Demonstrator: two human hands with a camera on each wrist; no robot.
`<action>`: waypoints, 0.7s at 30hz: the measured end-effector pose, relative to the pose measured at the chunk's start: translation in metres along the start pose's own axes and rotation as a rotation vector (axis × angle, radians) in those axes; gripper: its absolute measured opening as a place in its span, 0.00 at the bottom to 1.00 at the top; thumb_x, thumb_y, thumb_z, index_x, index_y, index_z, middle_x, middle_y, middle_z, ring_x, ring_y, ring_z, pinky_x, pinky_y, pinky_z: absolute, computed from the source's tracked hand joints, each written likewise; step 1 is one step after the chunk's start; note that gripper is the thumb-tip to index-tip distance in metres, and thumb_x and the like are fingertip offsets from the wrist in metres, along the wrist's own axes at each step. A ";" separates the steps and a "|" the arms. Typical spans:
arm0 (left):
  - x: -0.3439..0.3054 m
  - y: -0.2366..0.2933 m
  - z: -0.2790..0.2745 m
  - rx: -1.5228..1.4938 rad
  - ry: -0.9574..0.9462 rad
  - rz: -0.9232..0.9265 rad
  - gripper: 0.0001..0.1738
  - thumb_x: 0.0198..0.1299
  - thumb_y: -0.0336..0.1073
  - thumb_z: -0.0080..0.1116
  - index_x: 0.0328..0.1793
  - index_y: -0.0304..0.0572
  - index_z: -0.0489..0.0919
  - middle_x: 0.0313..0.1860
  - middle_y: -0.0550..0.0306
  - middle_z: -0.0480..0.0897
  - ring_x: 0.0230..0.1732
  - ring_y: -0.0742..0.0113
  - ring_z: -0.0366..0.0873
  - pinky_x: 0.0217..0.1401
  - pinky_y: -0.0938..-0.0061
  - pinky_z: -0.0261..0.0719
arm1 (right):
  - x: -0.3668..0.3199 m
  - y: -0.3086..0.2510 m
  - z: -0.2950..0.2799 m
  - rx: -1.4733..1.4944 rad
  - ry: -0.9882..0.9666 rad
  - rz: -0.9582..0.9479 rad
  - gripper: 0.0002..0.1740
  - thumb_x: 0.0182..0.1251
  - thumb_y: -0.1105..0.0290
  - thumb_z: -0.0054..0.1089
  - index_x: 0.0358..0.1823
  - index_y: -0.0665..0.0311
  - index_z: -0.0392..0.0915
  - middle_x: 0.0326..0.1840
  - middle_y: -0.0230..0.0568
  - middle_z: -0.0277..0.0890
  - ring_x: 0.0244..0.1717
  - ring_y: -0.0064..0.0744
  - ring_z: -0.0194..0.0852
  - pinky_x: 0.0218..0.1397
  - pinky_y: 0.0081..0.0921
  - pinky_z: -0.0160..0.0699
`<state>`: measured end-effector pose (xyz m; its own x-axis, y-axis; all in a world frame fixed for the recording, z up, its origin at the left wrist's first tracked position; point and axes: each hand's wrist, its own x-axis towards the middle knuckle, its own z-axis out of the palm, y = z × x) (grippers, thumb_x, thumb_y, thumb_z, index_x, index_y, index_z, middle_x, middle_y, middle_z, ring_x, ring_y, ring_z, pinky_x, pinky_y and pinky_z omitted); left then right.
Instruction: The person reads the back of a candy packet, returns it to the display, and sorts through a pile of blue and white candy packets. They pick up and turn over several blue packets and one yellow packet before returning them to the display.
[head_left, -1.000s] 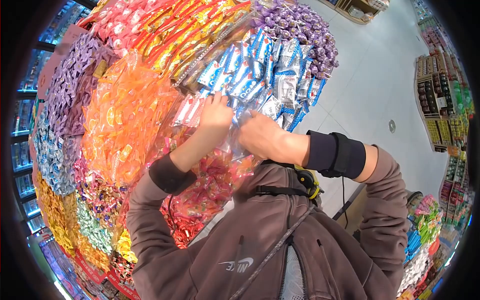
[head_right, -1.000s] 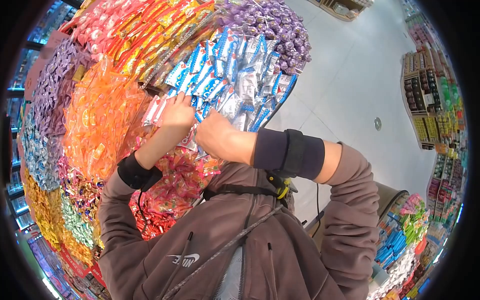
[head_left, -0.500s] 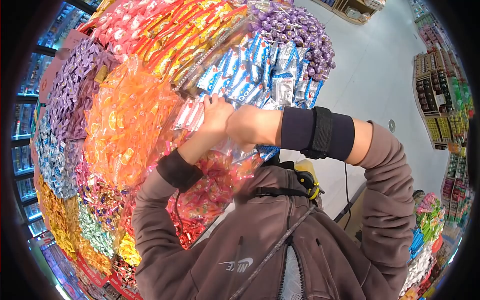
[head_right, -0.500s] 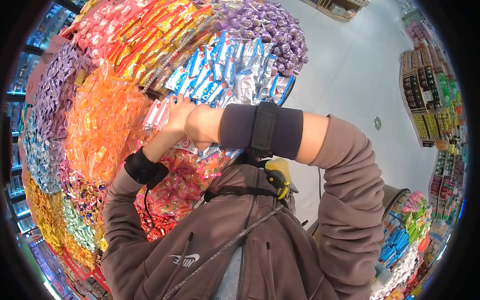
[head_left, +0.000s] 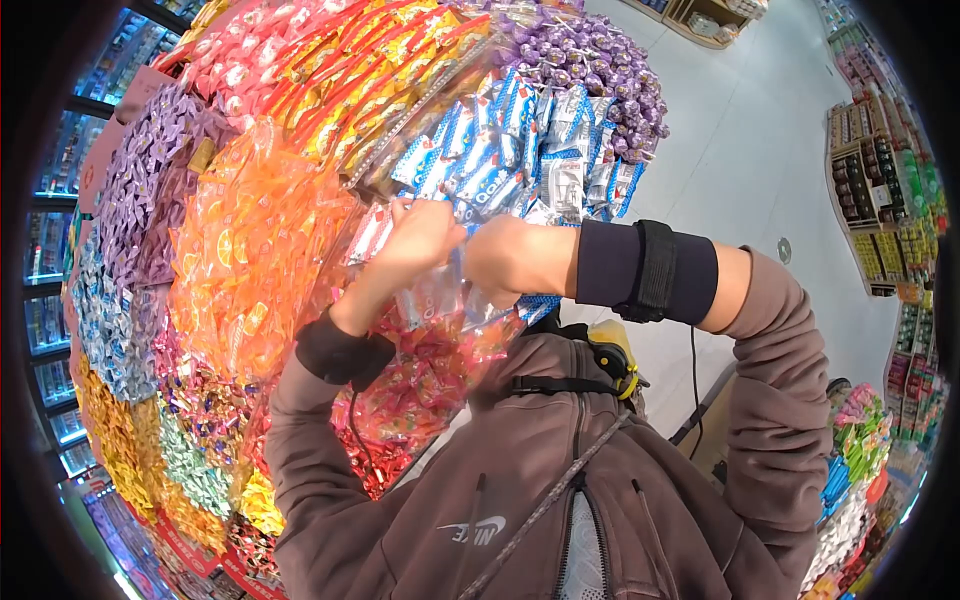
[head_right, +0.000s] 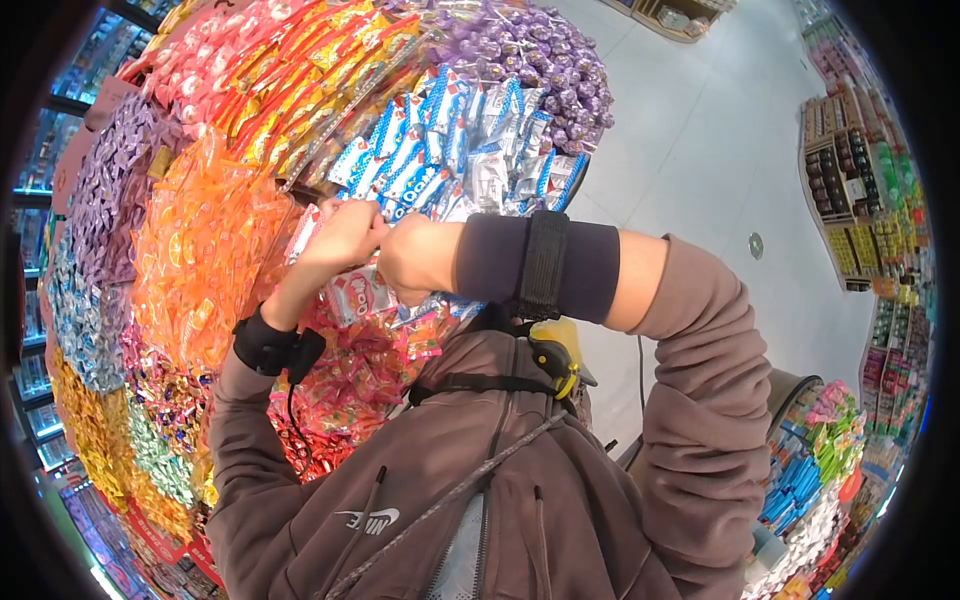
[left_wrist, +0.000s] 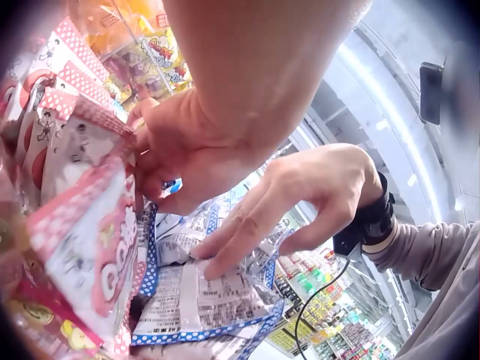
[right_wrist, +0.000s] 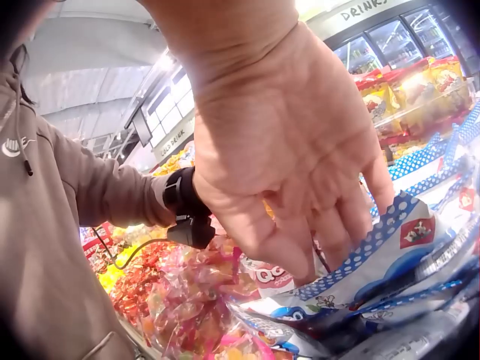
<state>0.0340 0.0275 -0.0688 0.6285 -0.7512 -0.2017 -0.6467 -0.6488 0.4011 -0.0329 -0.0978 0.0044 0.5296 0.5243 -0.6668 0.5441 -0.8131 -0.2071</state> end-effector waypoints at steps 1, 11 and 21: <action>-0.002 0.000 -0.010 -0.112 0.005 -0.007 0.10 0.47 0.36 0.53 0.23 0.37 0.75 0.25 0.46 0.78 0.35 0.53 0.74 0.49 0.60 0.55 | 0.000 0.000 0.001 0.002 0.004 -0.001 0.10 0.38 0.67 0.60 0.25 0.62 0.81 0.26 0.41 0.78 0.29 0.43 0.77 0.30 0.35 0.74; -0.020 0.008 -0.078 -0.513 -0.019 -0.095 0.07 0.56 0.29 0.49 0.26 0.38 0.66 0.27 0.60 0.76 0.35 0.77 0.73 0.33 0.81 0.67 | 0.005 0.004 0.011 0.049 0.063 -0.016 0.09 0.37 0.69 0.60 0.23 0.62 0.80 0.25 0.42 0.78 0.28 0.44 0.77 0.27 0.36 0.73; -0.031 0.005 -0.088 -0.957 0.336 -0.049 0.05 0.62 0.28 0.48 0.34 0.40 0.65 0.26 0.66 0.73 0.28 0.84 0.67 0.30 0.87 0.66 | -0.069 0.039 -0.037 0.171 0.511 0.016 0.10 0.51 0.69 0.53 0.34 0.65 0.76 0.29 0.50 0.76 0.34 0.52 0.75 0.37 0.42 0.74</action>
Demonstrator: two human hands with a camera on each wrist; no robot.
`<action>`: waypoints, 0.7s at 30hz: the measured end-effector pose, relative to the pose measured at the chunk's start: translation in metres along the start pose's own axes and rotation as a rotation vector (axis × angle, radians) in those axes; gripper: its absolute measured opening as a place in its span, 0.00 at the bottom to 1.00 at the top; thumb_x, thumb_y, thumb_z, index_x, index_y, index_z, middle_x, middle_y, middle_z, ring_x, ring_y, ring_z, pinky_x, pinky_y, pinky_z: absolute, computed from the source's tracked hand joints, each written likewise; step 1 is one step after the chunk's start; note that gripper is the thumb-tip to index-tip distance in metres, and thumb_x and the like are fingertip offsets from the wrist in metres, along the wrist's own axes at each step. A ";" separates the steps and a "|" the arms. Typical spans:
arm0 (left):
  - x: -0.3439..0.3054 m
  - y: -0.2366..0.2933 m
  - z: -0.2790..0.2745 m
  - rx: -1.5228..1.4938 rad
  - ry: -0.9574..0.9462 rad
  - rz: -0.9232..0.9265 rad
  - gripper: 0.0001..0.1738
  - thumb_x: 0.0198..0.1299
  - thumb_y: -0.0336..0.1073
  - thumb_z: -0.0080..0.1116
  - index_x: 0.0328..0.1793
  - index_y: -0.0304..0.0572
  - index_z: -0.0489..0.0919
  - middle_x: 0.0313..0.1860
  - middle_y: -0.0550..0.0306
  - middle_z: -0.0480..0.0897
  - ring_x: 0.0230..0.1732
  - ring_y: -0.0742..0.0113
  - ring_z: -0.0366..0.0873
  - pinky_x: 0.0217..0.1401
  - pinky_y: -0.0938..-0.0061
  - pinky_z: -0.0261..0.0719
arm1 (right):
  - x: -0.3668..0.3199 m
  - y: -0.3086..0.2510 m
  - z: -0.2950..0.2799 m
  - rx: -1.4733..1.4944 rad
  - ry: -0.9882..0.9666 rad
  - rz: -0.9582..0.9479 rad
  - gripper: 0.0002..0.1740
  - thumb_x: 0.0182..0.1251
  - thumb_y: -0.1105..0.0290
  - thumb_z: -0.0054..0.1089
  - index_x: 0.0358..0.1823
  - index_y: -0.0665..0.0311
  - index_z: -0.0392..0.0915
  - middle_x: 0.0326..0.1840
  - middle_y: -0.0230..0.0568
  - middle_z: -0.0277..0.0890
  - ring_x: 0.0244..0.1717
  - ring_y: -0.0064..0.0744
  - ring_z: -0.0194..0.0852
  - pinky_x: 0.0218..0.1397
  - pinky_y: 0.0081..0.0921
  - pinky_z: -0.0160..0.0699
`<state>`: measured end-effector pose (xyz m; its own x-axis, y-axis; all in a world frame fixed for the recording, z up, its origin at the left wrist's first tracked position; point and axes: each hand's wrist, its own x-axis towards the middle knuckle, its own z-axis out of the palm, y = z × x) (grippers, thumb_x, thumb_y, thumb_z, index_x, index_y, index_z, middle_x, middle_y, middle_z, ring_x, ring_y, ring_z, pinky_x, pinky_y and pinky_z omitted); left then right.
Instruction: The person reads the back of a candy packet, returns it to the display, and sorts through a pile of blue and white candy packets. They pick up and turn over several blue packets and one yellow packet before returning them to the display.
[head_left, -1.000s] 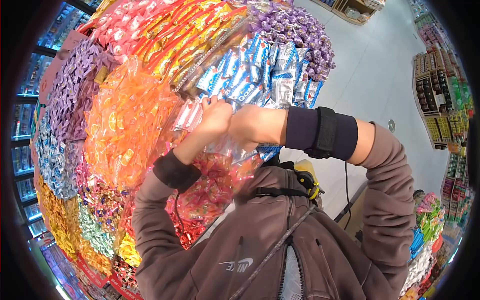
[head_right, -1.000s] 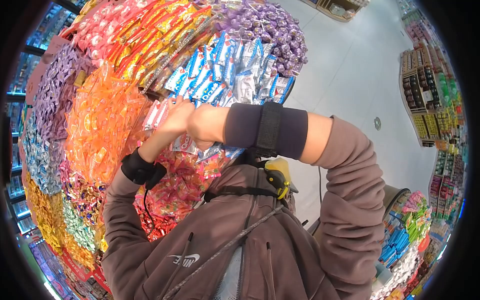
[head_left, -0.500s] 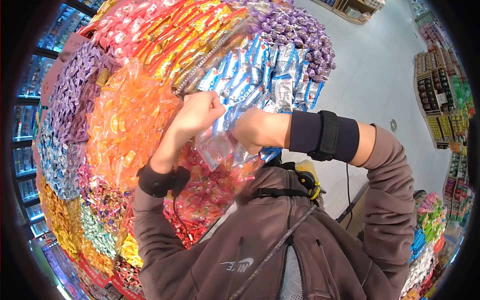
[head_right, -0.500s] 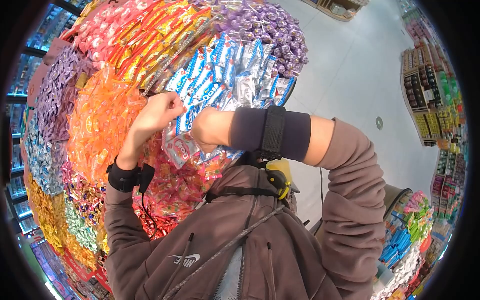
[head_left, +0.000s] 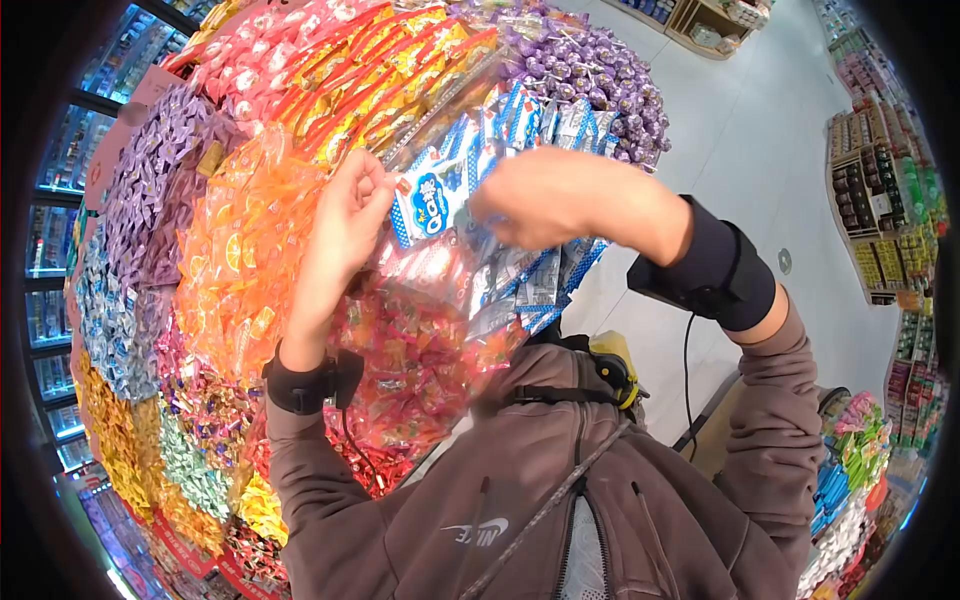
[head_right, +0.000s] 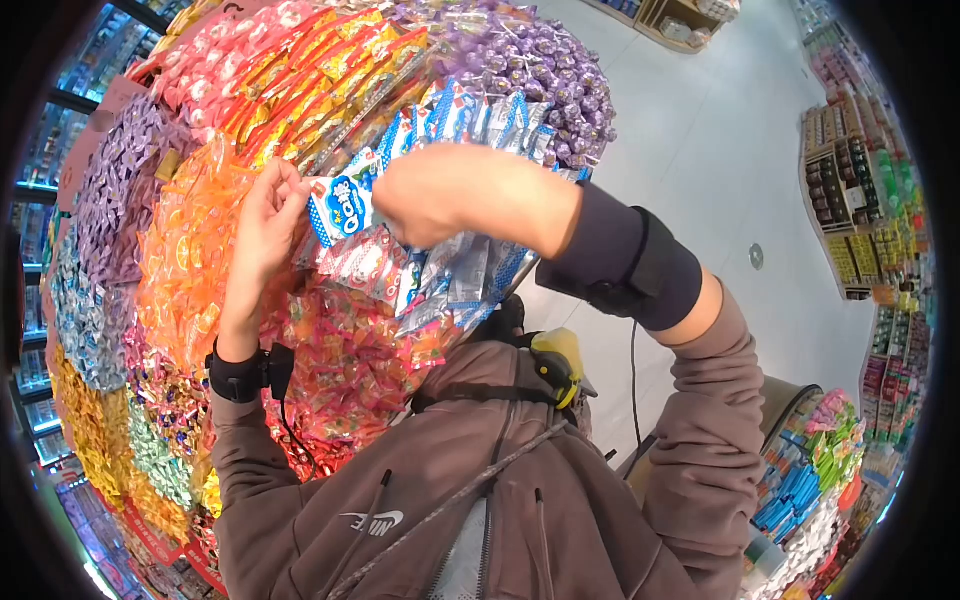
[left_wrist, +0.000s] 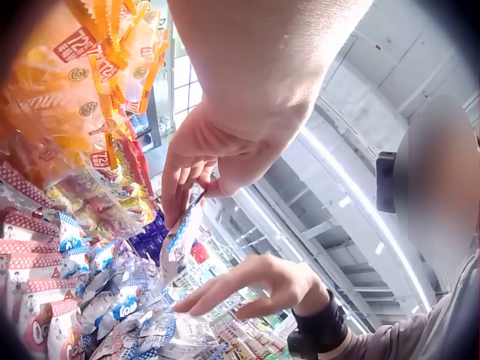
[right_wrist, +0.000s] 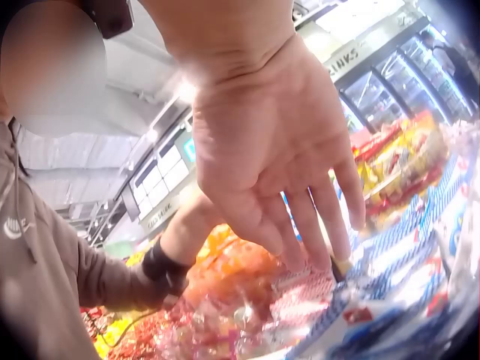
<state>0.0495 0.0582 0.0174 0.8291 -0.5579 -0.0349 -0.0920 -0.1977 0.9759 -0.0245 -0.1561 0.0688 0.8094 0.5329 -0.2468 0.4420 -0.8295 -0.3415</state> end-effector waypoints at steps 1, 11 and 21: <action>0.001 0.001 0.002 0.001 0.006 0.006 0.05 0.63 0.29 0.48 0.35 0.40 0.65 0.25 0.65 0.74 0.27 0.84 0.67 0.30 0.87 0.67 | -0.002 0.005 -0.005 -0.017 0.077 0.028 0.09 0.53 0.69 0.52 0.32 0.66 0.76 0.28 0.49 0.76 0.34 0.52 0.75 0.37 0.43 0.74; 0.006 0.037 0.037 0.073 0.132 0.170 0.07 0.61 0.29 0.52 0.44 0.38 0.69 0.30 0.59 0.78 0.33 0.79 0.73 0.35 0.83 0.71 | 0.008 0.016 0.006 0.249 0.448 0.065 0.17 0.51 0.60 0.64 0.36 0.65 0.73 0.24 0.48 0.74 0.30 0.49 0.75 0.32 0.37 0.70; -0.031 -0.054 0.050 0.783 0.086 0.486 0.11 0.51 0.33 0.60 0.39 0.37 0.74 0.31 0.49 0.77 0.33 0.55 0.77 0.37 0.66 0.75 | -0.002 0.081 0.026 1.104 0.714 0.297 0.16 0.51 0.65 0.66 0.36 0.69 0.80 0.24 0.31 0.75 0.22 0.20 0.68 0.27 0.18 0.67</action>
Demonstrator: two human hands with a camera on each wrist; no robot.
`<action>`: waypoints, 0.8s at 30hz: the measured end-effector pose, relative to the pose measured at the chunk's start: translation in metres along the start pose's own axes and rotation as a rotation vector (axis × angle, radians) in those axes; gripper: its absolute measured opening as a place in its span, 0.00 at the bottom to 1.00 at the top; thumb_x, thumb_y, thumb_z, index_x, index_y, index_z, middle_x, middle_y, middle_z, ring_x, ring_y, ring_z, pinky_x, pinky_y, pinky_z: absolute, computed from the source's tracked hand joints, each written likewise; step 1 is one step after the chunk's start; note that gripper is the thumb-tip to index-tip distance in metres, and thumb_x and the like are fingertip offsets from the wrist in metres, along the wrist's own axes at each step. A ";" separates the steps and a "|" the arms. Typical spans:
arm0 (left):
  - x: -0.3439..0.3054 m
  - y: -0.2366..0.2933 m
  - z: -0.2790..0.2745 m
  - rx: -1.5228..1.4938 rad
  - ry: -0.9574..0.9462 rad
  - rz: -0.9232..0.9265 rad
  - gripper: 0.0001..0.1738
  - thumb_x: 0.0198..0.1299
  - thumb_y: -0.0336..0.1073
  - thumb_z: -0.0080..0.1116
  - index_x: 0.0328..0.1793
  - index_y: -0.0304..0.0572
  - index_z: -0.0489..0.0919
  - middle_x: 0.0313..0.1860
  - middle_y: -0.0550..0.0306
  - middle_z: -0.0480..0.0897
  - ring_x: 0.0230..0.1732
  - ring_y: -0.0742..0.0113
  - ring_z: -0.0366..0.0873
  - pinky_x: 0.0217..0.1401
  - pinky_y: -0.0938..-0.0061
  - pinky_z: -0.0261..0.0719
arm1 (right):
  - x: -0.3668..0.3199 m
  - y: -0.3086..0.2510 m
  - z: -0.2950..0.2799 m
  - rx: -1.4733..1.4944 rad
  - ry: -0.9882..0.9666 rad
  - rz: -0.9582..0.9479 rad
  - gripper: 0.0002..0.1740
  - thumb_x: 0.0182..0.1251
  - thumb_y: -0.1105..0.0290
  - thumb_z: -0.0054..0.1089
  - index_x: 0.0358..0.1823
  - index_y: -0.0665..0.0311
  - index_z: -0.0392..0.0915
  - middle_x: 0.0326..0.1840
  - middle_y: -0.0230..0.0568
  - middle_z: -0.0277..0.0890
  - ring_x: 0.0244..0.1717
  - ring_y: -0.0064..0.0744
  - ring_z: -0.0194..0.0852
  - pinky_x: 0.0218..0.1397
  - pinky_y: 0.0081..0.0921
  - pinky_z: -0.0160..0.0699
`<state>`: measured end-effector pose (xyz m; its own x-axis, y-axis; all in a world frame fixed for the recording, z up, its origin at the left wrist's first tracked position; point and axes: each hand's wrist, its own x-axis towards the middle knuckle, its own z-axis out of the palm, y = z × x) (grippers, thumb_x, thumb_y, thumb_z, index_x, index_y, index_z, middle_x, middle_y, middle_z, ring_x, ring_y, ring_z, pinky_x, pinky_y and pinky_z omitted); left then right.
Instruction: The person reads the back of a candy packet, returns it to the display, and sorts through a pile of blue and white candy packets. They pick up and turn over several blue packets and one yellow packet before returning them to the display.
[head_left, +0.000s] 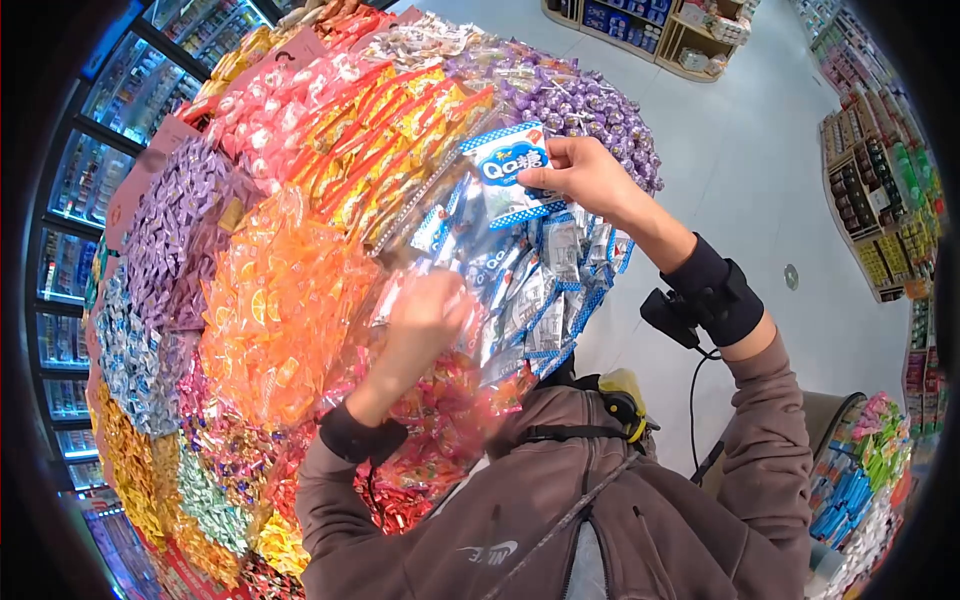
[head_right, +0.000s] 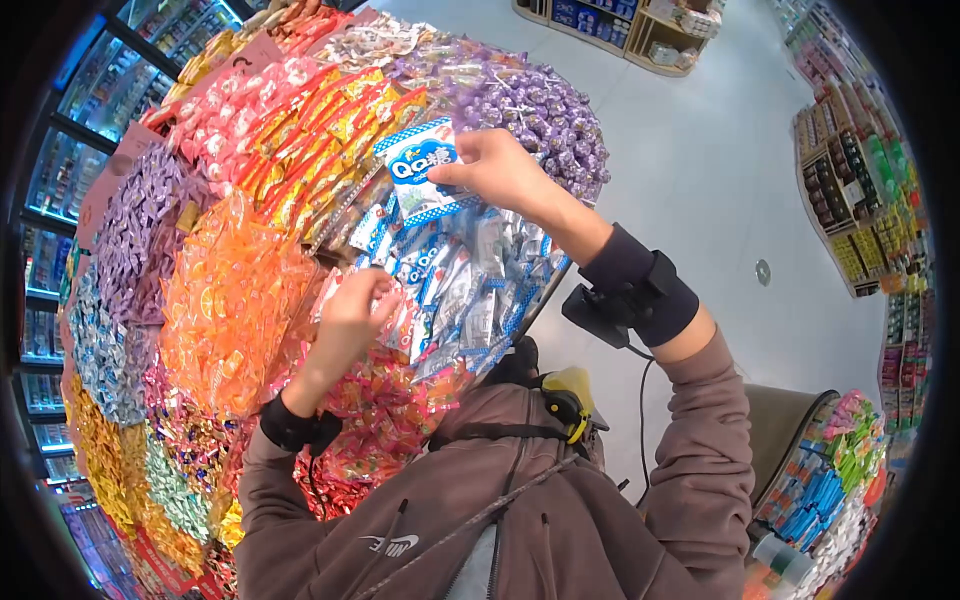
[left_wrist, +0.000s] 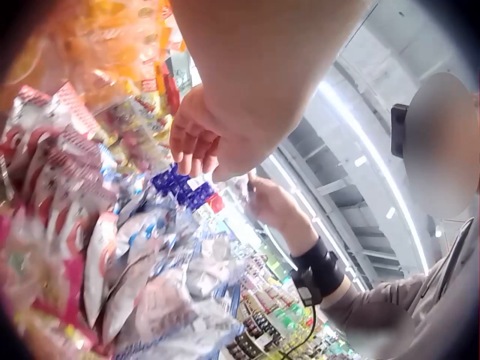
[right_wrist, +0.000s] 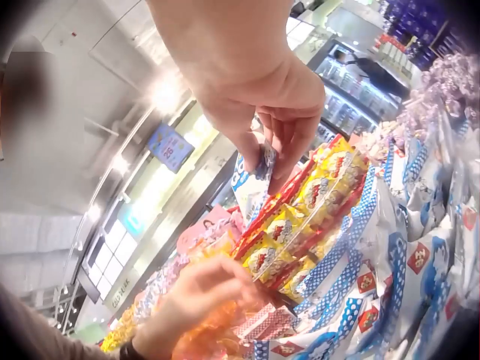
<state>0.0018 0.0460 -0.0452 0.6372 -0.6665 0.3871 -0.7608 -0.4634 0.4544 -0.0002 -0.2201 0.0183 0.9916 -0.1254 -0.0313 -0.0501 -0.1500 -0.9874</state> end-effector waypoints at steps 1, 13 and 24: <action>-0.007 -0.001 0.004 -0.020 -0.081 -0.048 0.12 0.51 0.33 0.59 0.40 0.37 0.74 0.32 0.48 0.78 0.34 0.53 0.77 0.37 0.64 0.75 | -0.002 -0.004 -0.004 -0.024 -0.007 0.059 0.14 0.53 0.65 0.65 0.38 0.67 0.79 0.26 0.30 0.76 0.24 0.17 0.69 0.29 0.17 0.68; -0.041 -0.004 0.016 -0.072 -0.530 -0.328 0.16 0.53 0.26 0.47 0.49 0.30 0.68 0.29 0.35 0.76 0.34 0.39 0.75 0.34 0.53 0.70 | -0.024 0.001 -0.025 0.054 0.037 0.222 0.12 0.58 0.63 0.59 0.39 0.62 0.79 0.32 0.25 0.77 0.30 0.13 0.70 0.32 0.14 0.70; 0.006 0.004 -0.012 -0.094 -0.050 -0.122 0.18 0.50 0.26 0.60 0.49 0.35 0.72 0.41 0.45 0.76 0.42 0.58 0.76 0.41 0.71 0.73 | -0.025 0.001 -0.019 0.049 -0.008 0.199 0.13 0.58 0.62 0.59 0.40 0.62 0.79 0.32 0.25 0.77 0.32 0.13 0.71 0.34 0.16 0.72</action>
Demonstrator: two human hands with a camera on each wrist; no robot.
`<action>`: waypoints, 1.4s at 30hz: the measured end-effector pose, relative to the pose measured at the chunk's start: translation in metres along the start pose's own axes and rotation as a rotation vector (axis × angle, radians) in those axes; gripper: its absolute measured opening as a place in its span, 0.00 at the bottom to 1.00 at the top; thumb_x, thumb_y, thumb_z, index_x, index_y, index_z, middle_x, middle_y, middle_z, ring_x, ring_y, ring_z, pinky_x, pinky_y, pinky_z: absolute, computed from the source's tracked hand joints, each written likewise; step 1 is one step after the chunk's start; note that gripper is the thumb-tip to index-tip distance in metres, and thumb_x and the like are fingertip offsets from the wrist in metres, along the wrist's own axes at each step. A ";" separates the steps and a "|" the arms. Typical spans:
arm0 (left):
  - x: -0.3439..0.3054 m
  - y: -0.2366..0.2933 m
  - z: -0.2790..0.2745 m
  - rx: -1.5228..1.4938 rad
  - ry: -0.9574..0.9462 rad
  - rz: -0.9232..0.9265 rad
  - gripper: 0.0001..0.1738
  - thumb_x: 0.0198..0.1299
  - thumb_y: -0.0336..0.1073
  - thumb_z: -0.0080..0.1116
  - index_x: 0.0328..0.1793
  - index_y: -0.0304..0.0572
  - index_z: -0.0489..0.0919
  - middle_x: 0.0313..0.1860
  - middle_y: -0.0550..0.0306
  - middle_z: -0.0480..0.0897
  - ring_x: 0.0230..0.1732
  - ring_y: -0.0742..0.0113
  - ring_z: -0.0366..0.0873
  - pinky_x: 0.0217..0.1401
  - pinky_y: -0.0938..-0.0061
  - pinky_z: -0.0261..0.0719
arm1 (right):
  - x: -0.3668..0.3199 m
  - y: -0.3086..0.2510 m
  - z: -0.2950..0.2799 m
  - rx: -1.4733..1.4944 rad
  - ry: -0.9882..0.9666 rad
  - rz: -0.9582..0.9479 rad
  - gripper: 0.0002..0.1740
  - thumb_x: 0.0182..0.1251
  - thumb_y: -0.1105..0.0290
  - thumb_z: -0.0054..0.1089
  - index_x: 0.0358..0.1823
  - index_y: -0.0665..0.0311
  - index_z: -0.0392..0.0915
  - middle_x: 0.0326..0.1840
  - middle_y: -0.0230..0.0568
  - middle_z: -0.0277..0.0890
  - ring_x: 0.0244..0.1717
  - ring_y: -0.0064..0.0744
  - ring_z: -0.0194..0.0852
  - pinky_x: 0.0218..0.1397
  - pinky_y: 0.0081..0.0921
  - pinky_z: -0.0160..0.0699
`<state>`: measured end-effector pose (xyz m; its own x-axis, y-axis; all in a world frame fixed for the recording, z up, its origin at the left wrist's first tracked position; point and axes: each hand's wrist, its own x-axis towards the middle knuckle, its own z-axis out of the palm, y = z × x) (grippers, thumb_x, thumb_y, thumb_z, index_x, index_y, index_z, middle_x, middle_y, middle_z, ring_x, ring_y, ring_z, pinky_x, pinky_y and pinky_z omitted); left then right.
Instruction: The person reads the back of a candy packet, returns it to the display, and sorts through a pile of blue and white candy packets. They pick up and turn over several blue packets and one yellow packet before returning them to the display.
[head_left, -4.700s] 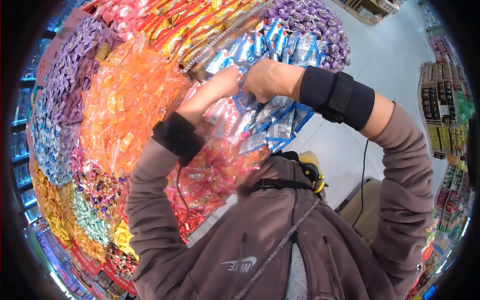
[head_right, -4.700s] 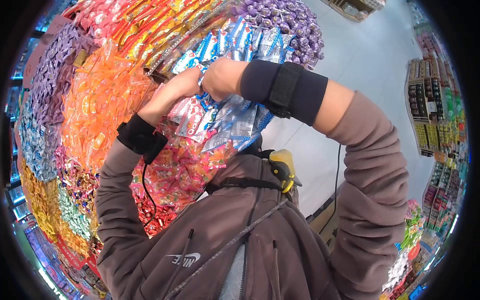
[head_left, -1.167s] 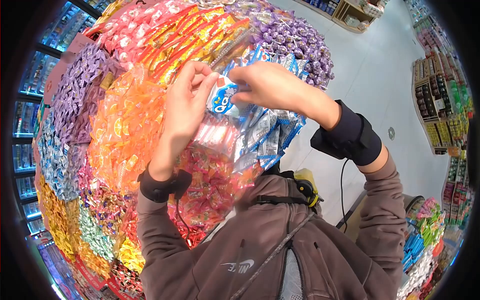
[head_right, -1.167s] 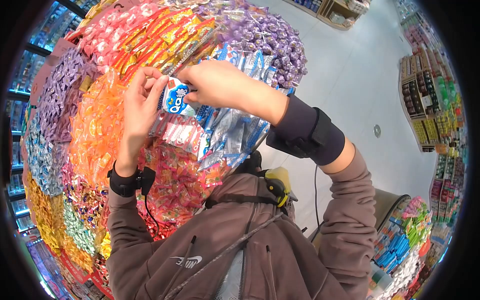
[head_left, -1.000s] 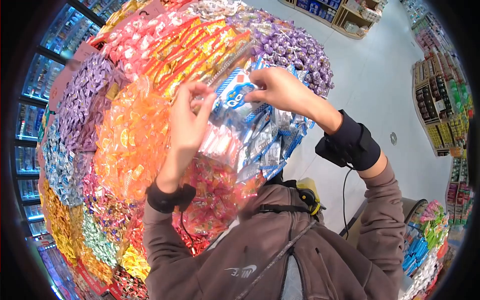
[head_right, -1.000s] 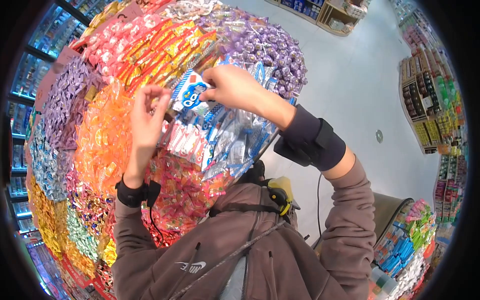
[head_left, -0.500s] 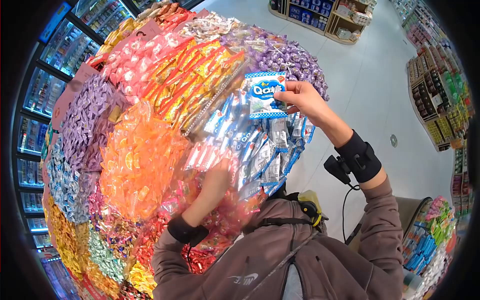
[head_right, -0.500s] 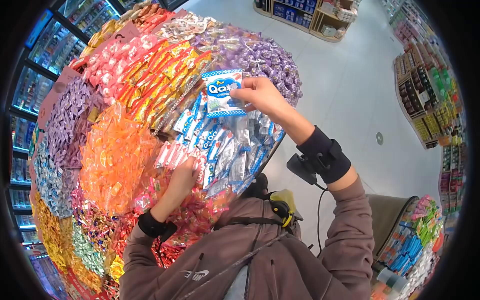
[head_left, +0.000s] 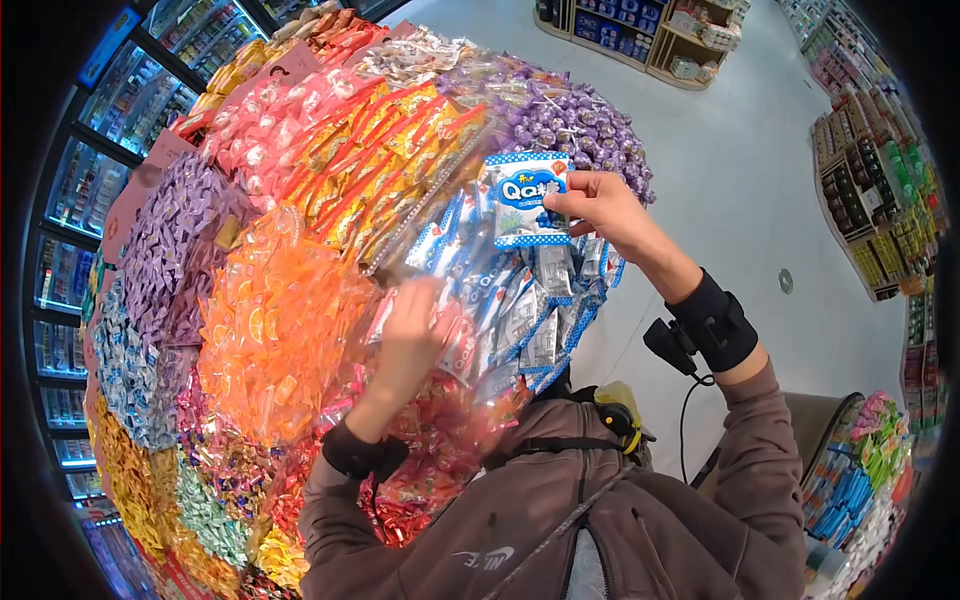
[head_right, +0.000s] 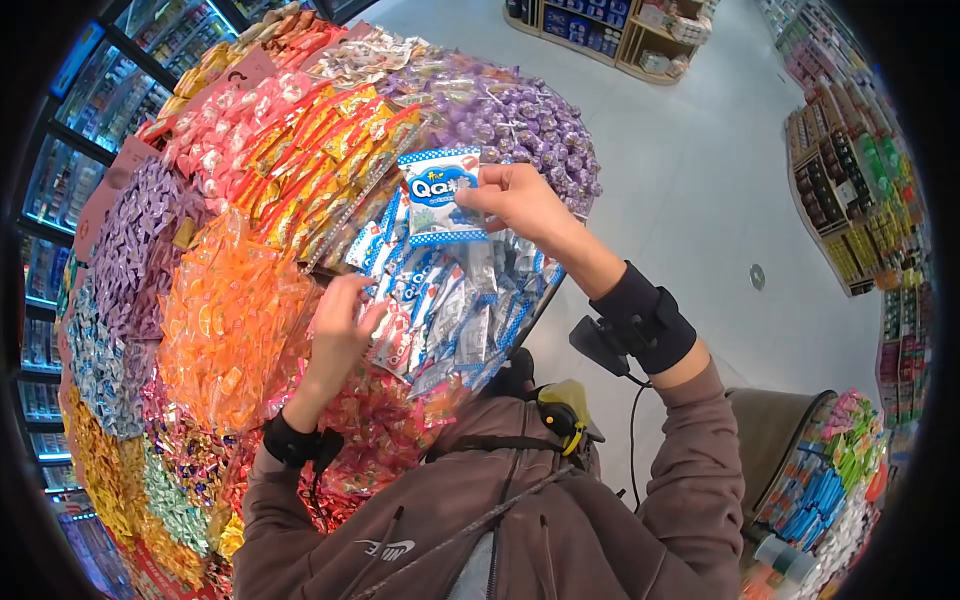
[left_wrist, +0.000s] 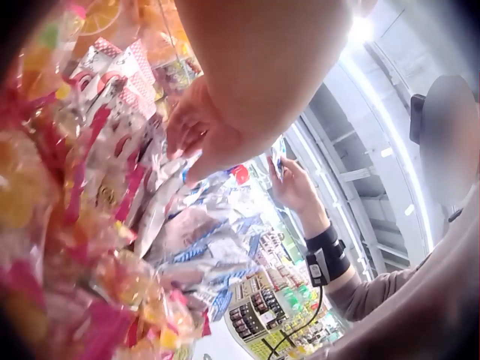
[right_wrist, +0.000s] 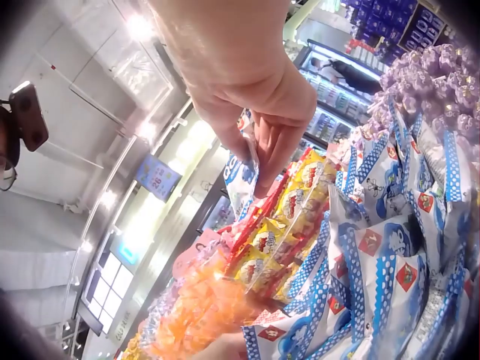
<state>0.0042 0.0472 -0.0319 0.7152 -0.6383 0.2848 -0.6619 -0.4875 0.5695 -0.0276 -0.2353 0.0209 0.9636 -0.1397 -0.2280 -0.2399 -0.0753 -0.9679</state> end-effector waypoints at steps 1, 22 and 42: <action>0.015 0.005 -0.009 -0.029 0.070 0.001 0.18 0.51 0.27 0.60 0.50 0.35 0.72 0.44 0.48 0.76 0.45 0.63 0.76 0.43 0.74 0.73 | 0.002 0.000 0.001 0.027 -0.013 -0.011 0.13 0.58 0.62 0.59 0.40 0.61 0.79 0.32 0.25 0.77 0.32 0.13 0.72 0.34 0.16 0.72; 0.070 0.036 0.032 -1.460 -0.046 -0.436 0.12 0.64 0.34 0.50 0.47 0.32 0.74 0.43 0.58 0.78 0.42 0.78 0.74 0.45 0.82 0.71 | -0.013 0.007 0.030 0.130 0.015 -0.002 0.17 0.66 0.56 0.52 0.25 0.60 0.73 0.20 0.20 0.63 0.21 0.09 0.61 0.26 0.12 0.66; 0.068 0.030 0.017 -0.965 0.069 -0.318 0.10 0.62 0.33 0.53 0.44 0.31 0.75 0.31 0.68 0.76 0.32 0.86 0.67 0.34 0.89 0.63 | 0.013 -0.026 0.028 -0.211 -0.094 -0.429 0.12 0.56 0.67 0.61 0.37 0.68 0.77 0.31 0.34 0.77 0.33 0.20 0.71 0.40 0.20 0.70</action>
<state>0.0287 -0.0211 -0.0087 0.8578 -0.5126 0.0382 0.0032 0.0798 0.9968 -0.0054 -0.2080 0.0397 0.9850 0.0366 0.1688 0.1718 -0.3067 -0.9362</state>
